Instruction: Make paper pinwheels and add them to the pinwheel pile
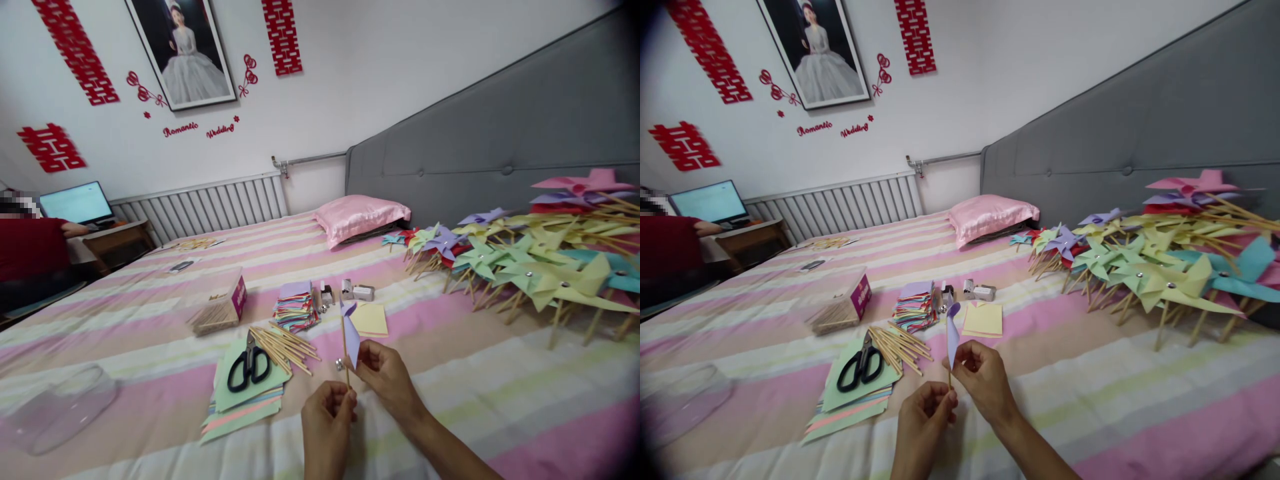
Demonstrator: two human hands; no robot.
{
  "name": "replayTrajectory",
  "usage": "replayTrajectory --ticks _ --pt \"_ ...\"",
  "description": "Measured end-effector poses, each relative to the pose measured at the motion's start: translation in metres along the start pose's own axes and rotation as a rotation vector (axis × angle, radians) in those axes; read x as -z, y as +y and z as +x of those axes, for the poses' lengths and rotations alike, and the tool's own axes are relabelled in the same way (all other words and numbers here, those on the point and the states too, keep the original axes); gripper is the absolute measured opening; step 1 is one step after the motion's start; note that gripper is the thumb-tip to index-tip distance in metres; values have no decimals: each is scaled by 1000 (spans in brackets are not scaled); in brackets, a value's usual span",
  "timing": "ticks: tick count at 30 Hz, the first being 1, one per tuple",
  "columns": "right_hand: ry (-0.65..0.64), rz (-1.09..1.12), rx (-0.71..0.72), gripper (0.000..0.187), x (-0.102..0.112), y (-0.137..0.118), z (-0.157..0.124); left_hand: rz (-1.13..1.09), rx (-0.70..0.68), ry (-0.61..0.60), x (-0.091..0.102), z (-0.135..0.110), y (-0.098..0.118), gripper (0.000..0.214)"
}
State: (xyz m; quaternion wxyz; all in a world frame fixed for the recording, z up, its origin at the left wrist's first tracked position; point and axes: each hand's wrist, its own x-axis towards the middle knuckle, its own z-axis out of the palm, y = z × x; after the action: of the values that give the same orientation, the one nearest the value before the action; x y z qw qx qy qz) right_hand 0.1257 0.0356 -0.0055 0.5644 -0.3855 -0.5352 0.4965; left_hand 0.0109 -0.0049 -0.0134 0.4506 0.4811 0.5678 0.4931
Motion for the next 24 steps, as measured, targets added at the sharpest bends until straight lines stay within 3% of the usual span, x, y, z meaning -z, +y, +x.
replayTrajectory --ticks 8,13,16,20,22,24 --pt "21 -83 -5 21 2 0 1 -28 -4 21 -1 1 0 15" --pt "-98 -151 -85 19 -3 -1 -5 -50 -43 47 -4 0 -3 17" --pt "-145 -147 -63 23 -5 -2 -6 -61 -67 81 -4 1 -4 17" --pt "-80 -161 -34 31 -2 1 -2 98 -106 159 2 -4 19 24" --pt "-43 -167 -40 31 0 3 0 228 -190 351 7 -15 39 26" --pt "-32 -165 -49 31 2 4 2 200 -238 419 14 -32 57 26"
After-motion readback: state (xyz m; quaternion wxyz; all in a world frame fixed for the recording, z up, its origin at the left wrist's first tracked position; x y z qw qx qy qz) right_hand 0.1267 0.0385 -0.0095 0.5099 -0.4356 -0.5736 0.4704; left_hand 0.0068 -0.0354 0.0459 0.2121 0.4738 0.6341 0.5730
